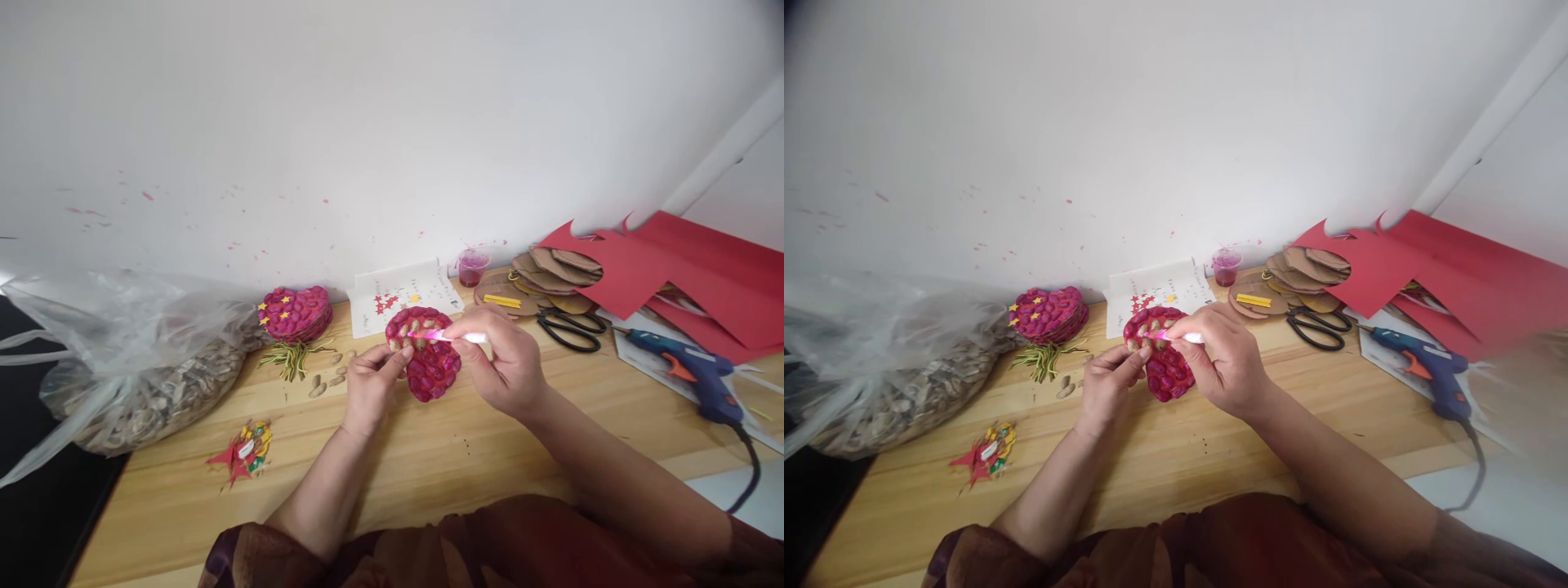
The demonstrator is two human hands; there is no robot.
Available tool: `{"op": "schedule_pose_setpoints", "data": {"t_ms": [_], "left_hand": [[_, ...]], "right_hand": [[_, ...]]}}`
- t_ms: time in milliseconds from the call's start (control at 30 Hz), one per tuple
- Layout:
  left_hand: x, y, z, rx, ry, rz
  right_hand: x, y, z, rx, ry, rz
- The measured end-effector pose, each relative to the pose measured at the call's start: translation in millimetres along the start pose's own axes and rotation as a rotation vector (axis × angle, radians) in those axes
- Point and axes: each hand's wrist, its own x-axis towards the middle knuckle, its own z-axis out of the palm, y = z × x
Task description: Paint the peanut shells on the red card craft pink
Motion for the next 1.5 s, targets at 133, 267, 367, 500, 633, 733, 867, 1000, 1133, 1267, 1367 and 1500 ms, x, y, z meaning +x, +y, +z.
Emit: {"op": "schedule_pose_setpoints", "data": {"t_ms": [133, 267, 367, 500, 633, 733, 867, 1000, 1133, 1267, 1367, 1500], "left_hand": [[-0.9, 2.6, 3.5, -0.078, -0.016, -0.053], [-1.2, 2.9, 5.3, -0.098, -0.017, -0.080], [-0.5, 1.4, 5.2, -0.101, -0.013, -0.089], [0.5, -1.0, 3.9, -0.105, -0.015, -0.088], [0.8, -2.8, 3.0, -0.103, -0.015, -0.085], [0.4, -2.7, 3.5, -0.103, -0.021, -0.086], [-0.3, -1.8, 4.8, -0.100, -0.023, -0.084], [-0.1, -2.4, 5.2, -0.098, -0.026, -0.086], [0.4, -4.1, 4.5, -0.085, -0.021, -0.088], [1.0, -6.3, 3.0, -0.079, -0.034, -0.081], [1.4, -8.5, 2.0, -0.081, -0.041, -0.079], [2.6, -13.7, 0.0, -0.106, -0.041, -0.086]], "right_hand": [[0.3, 0.3, 0.8, -0.014, 0.009, 0.070], [-0.5, 1.2, 0.8, -0.014, 0.073, 0.181], [-2.2, 2.0, 1.3, 0.039, 0.054, 0.223], [-3.3, 3.8, 2.6, 0.021, 0.070, 0.240], [-3.4, 5.3, 3.3, 0.042, 0.109, 0.295], [-3.6, 5.7, 3.7, 0.065, 0.083, 0.324], [-3.6, 7.2, 3.8, 0.011, 0.136, 0.355], [-3.7, 8.2, 4.1, 0.057, 0.106, 0.333], [-4.2, 10.4, 4.4, -0.005, 0.140, 0.331], [-4.4, 12.1, 4.5, 0.041, 0.142, 0.370], [-3.8, 12.4, 4.8, 0.009, 0.127, 0.323], [-3.3, 12.2, 4.7, -0.017, 0.150, 0.320]]}}
